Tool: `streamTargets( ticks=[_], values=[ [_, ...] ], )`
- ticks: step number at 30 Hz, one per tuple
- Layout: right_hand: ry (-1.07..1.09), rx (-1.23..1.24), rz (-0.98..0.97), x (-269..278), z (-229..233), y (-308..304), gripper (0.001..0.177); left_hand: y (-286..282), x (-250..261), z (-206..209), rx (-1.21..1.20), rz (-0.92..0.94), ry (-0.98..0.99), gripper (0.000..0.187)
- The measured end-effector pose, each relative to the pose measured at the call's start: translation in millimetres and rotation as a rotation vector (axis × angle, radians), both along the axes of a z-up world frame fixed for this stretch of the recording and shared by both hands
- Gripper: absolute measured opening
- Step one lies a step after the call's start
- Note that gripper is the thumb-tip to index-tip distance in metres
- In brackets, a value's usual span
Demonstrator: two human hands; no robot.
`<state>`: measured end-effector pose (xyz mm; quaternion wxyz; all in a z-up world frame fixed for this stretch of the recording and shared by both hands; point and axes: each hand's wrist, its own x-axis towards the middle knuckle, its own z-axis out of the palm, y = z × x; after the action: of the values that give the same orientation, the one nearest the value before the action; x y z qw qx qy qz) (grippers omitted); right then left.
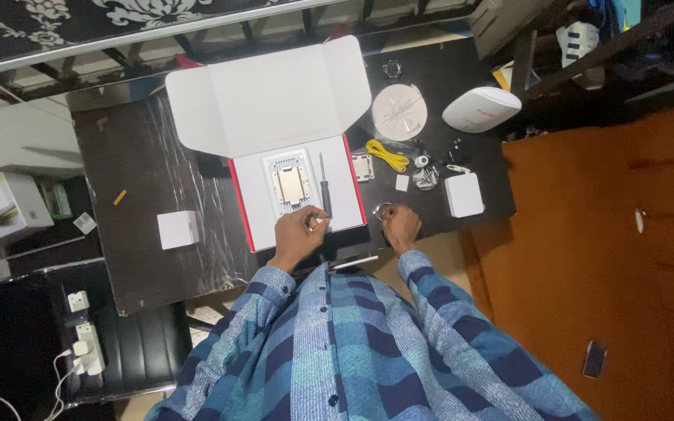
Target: The person uses a screwdriver to remove screws from a white electronic device, then places a small rectangular component into the device and secures it with screws. The device remains on the table throughout the clip.
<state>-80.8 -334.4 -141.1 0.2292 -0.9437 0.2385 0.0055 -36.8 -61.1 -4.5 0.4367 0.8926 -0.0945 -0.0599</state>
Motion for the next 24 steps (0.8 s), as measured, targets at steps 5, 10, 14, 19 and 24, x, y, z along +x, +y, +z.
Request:
streamTargets(
  ticks=[5, 10, 14, 19, 24],
  values=[
    [0.008, 0.047, -0.042, 4, 6, 1, 0.019, 3, -1, 1, -0.076, -0.005, -0.006, 0.018],
    [-0.102, 0.087, -0.117, 4, 45, 19, 0.018, 7, 1, 4, -0.146, -0.012, 0.045, 0.019],
    [-0.237, 0.251, -0.036, 7, 89, 44, 0.017, 14, 1, 8, -0.206, 0.008, 0.023, 0.02],
    [-0.304, 0.575, 0.156, 38, 124, 85, 0.015, 29, 8, 11, -0.226, 0.096, 0.068, 0.018],
    [-0.105, 0.809, 0.167, 64, 134, 119, 0.02, 48, 15, 16, -0.264, 0.164, 0.067, 0.015]
  ],
)
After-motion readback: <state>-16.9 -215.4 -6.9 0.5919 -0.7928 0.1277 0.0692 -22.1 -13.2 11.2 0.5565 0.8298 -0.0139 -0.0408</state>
